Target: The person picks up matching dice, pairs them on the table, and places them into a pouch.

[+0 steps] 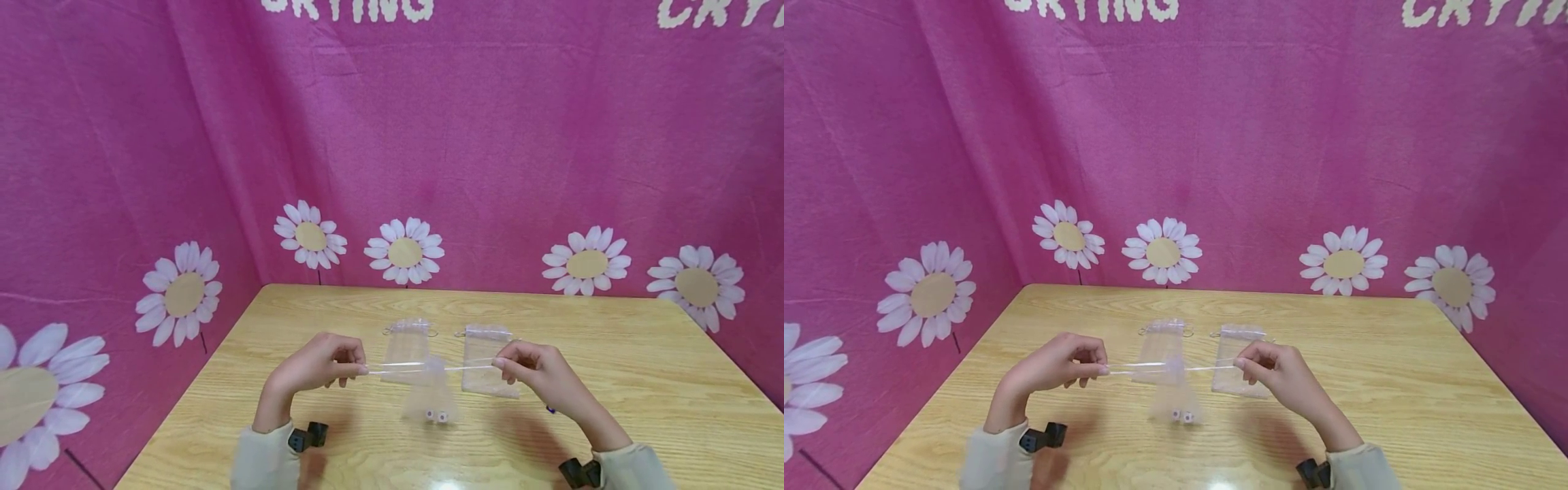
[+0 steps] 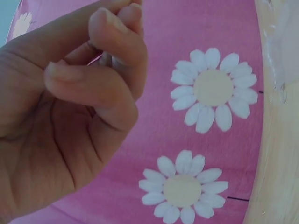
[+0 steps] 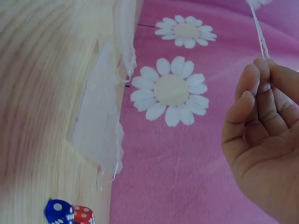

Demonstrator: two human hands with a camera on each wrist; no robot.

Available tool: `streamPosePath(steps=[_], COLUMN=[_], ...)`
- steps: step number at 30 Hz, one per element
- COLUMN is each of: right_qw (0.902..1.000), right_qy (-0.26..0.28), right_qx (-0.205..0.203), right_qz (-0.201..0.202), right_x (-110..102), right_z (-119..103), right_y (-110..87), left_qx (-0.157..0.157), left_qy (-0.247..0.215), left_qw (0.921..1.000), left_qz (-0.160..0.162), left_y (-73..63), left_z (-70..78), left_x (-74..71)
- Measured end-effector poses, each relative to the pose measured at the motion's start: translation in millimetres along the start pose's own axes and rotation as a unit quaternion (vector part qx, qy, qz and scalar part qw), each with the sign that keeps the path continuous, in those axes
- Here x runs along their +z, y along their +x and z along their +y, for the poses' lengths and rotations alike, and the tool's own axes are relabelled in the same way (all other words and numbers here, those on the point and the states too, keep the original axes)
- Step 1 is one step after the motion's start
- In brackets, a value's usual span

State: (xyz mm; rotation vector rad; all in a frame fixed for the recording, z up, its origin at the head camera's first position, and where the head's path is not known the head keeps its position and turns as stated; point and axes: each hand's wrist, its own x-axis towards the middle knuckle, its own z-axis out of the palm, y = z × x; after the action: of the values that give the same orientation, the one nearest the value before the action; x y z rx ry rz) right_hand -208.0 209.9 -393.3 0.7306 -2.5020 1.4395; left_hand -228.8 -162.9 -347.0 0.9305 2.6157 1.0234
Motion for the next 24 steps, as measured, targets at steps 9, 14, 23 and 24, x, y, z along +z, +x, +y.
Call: streamPosePath(steps=[9, 14, 23, 24], right_qw=[0.9997, 0.9997, 0.9996, 0.9996], right_qy=[-0.009, -0.001, 0.013, 0.015], right_qx=[-0.015, -0.005, 0.023, 0.022], right_qz=[0.018, 0.023, 0.007, 0.007], right_x=[1, 9, 40, 45], right_z=[-1, -3, -14, -15], right_y=[1.3, 4.1, 25.0, 28.3], left_qx=[-0.004, -0.013, -0.055, -0.060], left_qy=[0.001, -0.006, -0.031, -0.034], left_qw=[0.9999, 0.9999, 0.9959, 0.9948], left_qz=[-0.011, 0.006, 0.064, 0.075], left_y=[-8.4, -14.6, -39.9, -43.2], left_z=[-0.8, -3.9, -23.5, -26.2], left_x=[-7.7, -13.6, -34.5, -36.7])
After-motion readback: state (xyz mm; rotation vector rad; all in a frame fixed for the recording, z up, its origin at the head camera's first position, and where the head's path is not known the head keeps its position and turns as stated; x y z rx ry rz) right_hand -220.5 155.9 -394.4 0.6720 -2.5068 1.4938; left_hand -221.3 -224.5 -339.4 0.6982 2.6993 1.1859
